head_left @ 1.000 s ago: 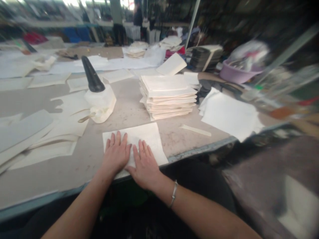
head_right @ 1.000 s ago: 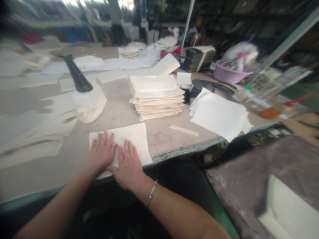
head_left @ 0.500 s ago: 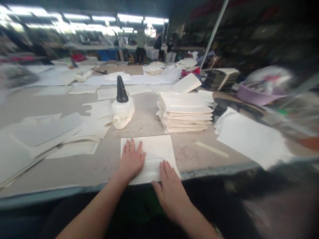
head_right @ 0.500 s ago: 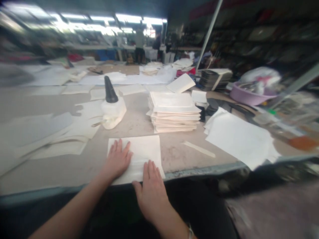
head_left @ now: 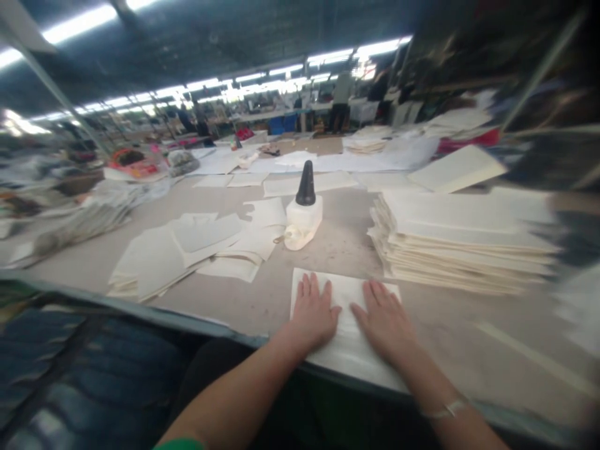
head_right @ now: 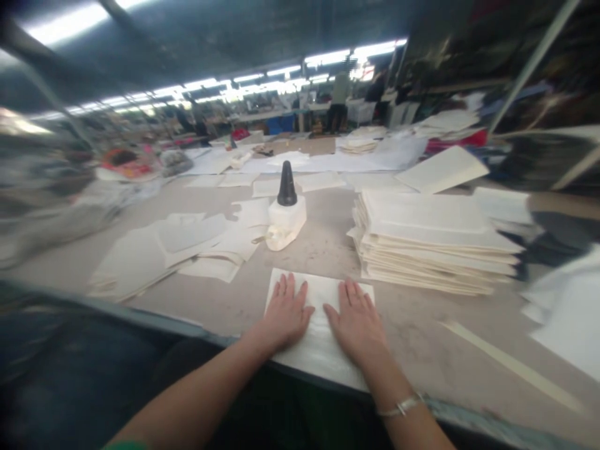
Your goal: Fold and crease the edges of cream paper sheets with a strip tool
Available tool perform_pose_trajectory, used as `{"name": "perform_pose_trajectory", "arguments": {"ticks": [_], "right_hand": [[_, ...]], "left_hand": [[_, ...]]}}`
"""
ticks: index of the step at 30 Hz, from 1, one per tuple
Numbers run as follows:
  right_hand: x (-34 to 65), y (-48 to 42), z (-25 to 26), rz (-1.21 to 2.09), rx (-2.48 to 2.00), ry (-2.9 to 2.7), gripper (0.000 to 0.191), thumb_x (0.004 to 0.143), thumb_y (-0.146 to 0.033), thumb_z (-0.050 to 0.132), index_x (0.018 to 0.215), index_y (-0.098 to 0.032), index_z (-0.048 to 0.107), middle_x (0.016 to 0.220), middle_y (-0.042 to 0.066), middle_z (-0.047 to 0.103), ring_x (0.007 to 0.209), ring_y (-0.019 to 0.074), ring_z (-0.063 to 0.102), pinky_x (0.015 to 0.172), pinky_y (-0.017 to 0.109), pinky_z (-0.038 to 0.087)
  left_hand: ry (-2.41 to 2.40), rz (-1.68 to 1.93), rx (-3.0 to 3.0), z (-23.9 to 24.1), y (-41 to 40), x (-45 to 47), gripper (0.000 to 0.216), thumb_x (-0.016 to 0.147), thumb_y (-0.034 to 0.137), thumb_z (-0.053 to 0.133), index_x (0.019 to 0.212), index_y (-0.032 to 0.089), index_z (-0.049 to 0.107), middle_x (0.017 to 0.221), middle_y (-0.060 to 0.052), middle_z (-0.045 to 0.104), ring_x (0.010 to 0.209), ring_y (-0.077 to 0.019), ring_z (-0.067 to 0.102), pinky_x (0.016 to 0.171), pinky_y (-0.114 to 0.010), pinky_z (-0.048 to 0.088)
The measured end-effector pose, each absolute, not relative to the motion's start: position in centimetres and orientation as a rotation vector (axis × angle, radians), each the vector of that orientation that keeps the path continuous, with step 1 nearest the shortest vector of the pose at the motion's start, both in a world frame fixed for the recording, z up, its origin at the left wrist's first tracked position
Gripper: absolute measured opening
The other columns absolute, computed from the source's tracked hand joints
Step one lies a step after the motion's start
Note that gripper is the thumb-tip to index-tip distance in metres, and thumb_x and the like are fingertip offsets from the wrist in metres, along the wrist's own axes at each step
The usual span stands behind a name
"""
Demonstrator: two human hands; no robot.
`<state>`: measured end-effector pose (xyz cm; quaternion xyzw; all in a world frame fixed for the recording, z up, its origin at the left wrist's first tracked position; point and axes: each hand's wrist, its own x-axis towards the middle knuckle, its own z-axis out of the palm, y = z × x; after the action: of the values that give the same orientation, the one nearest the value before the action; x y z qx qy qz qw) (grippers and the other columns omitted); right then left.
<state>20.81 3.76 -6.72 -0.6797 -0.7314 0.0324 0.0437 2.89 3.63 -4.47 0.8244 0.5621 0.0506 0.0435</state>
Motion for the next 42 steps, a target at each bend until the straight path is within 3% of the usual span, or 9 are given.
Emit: {"name": "perform_pose_trajectory", "arguments": {"ticks": [5,10,16,26,36,42], "right_hand": [[20.7,3.6,-6.8,0.122,-2.056,-2.223,0.067,0.093,-0.048,0.029,0.143,-0.004,0.036,0.151,0.016,0.029,0.141,0.0261,0.023,0.116,0.043,0.017],[20.8,3.6,-7.0,0.077,-2.036,-2.219,0.068,0.092,-0.049,0.03,0.143,-0.005,0.035,0.151,0.015,0.029,0.141,0.0259,0.023,0.116,0.042,0.017],[20.8,3.5,-6.9,0.102,-2.052,-2.219,0.069,0.093,-0.05,0.029,0.144,-0.004,0.032,0.153,0.015,0.026,0.142,0.0261,0.021,0.116,0.042,0.017],[19.3,3.2,-5.2,0.254,-2.288,-2.032,0.073,0.092,-0.056,0.034,0.148,-0.01,0.026,0.155,0.018,0.016,0.144,0.0306,0.01,0.114,0.044,0.012],[17.3,-1.1,-4.9,0.265,-2.4,-1.907,0.076,0.092,-0.052,0.038,0.147,-0.002,0.024,0.152,0.027,0.016,0.142,0.0378,0.011,0.113,0.048,0.009],[17.7,0.6,-4.9,0.355,-2.13,-2.11,0.083,0.089,-0.065,0.032,0.149,-0.01,0.022,0.156,0.02,0.008,0.144,0.0314,0.001,0.115,0.044,0.006]], "left_hand": [[1.447,0.081,2.589,-3.4,3.0,3.9,0.068,0.092,0.055,0.03,0.145,0.012,0.03,0.152,-0.026,0.017,0.14,-0.0426,0.011,0.112,-0.058,0.017],[1.649,0.04,2.521,-3.7,5.4,0.7,0.081,0.089,0.064,0.023,0.145,0.005,0.025,0.151,-0.029,0.016,0.141,-0.04,0.01,0.114,-0.052,0.015],[1.759,0.044,2.456,-3.9,6.7,-1.0,0.092,0.081,0.076,0.024,0.147,0.012,0.024,0.153,-0.026,0.015,0.141,-0.0412,0.011,0.112,-0.051,0.018],[1.826,0.08,2.547,-4.6,7.1,-0.5,0.082,0.084,0.069,0.031,0.144,0.012,0.032,0.149,-0.03,0.024,0.139,-0.0433,0.019,0.108,-0.058,0.017],[1.837,0.128,2.605,-5.1,7.3,-0.4,0.08,0.084,0.065,0.037,0.142,0.011,0.036,0.146,-0.031,0.03,0.136,-0.0454,0.024,0.106,-0.059,0.02],[1.834,0.14,2.625,-5.4,7.3,-0.5,0.08,0.084,0.066,0.034,0.142,0.011,0.037,0.146,-0.029,0.03,0.136,-0.0438,0.025,0.106,-0.059,0.021]]}}
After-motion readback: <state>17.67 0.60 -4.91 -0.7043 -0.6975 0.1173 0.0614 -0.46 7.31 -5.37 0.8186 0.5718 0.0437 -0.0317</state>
